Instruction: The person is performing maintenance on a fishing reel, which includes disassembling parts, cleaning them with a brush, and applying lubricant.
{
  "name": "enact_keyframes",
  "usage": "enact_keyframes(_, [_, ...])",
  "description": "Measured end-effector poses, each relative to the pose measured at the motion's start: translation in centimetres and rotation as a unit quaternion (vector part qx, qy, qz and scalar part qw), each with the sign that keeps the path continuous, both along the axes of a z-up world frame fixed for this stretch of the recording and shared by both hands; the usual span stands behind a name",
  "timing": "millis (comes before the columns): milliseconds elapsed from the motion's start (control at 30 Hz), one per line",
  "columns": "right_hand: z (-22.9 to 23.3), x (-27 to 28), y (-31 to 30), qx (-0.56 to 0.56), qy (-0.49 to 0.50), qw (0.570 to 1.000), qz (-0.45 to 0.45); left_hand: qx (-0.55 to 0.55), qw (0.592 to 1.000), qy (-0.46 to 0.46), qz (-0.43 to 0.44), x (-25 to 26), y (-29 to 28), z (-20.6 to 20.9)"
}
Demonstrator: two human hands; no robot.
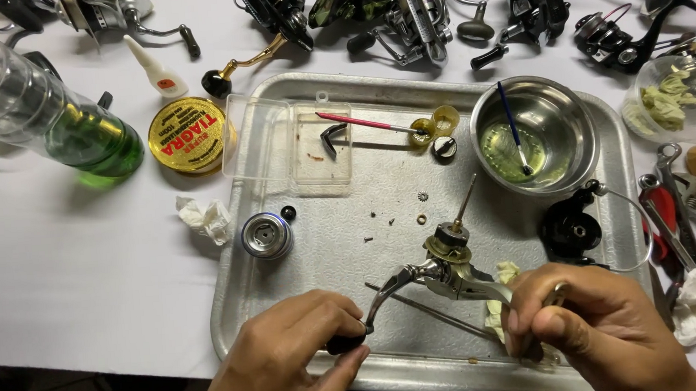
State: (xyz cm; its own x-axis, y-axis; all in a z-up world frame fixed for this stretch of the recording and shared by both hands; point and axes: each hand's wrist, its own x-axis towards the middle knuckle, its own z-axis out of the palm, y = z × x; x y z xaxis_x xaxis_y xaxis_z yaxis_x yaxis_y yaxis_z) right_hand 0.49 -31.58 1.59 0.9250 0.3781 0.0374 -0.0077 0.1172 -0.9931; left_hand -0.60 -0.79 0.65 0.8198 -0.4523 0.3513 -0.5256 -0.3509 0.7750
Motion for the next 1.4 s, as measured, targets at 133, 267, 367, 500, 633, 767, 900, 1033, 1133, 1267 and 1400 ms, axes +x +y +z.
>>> enact_keyframes(133, [-0.2, 0.0, -0.2, -0.016, 0.011, 1.0, -0.008, -0.001, 1.0, -0.004, -0.003, -0.3, -0.2, 0.0])
enact_keyframes(267, [-0.3, 0.1, 0.0, -0.027, 0.008, 1.0, -0.007, -0.017, 0.999, -0.003, -0.028, -0.3, -0.5, 0.7])
enact_keyframes(367, [-0.2, 0.3, 0.2, -0.032, -0.003, 0.999, 0.0, -0.018, 0.999, -0.008, -0.033, -0.5, -0.6, 1.0])
enact_keyframes(500, [-0.1, 0.4, 0.5, -0.074, -0.034, 0.997, -0.004, -0.006, 0.999, -0.042, -0.023, -0.7, -0.9, 1.1])
enact_keyframes(633, [0.1, 0.7, 0.7, -0.09, -0.048, 0.995, 0.012, -0.012, 0.999, -0.052, -0.002, -0.7, -1.6, 1.6])
enact_keyframes(767, [0.3, 0.9, 1.0, -0.115, -0.073, 0.99, 0.022, -0.036, 0.996, -0.083, 0.007, -0.6, -2.2, 1.6])
enact_keyframes(900, [0.4, 0.9, 1.4, -0.119, -0.078, 0.989, 0.041, -0.053, 0.993, -0.104, 0.033, -0.4, -2.6, 2.5])
enact_keyframes(1033, [0.4, 0.8, 1.5, -0.117, -0.074, 0.989, 0.051, -0.076, 0.988, -0.122, 0.055, -0.3, -2.9, 2.5])
enact_keyframes(1133, [0.2, 0.7, 1.6, -0.12, -0.075, 0.988, 0.055, -0.082, 0.983, -0.14, 0.082, -0.1, -3.0, 2.5])
enact_keyframes(1267, [0.2, 0.8, 1.9, -0.121, -0.073, 0.989, 0.052, -0.086, 0.979, -0.167, 0.084, 0.3, -3.0, 2.2])
enact_keyframes(1400, [-0.1, 0.6, 2.1, -0.122, -0.037, 0.991, 0.047, -0.082, 0.976, -0.189, 0.065, 0.6, -3.2, 1.7])
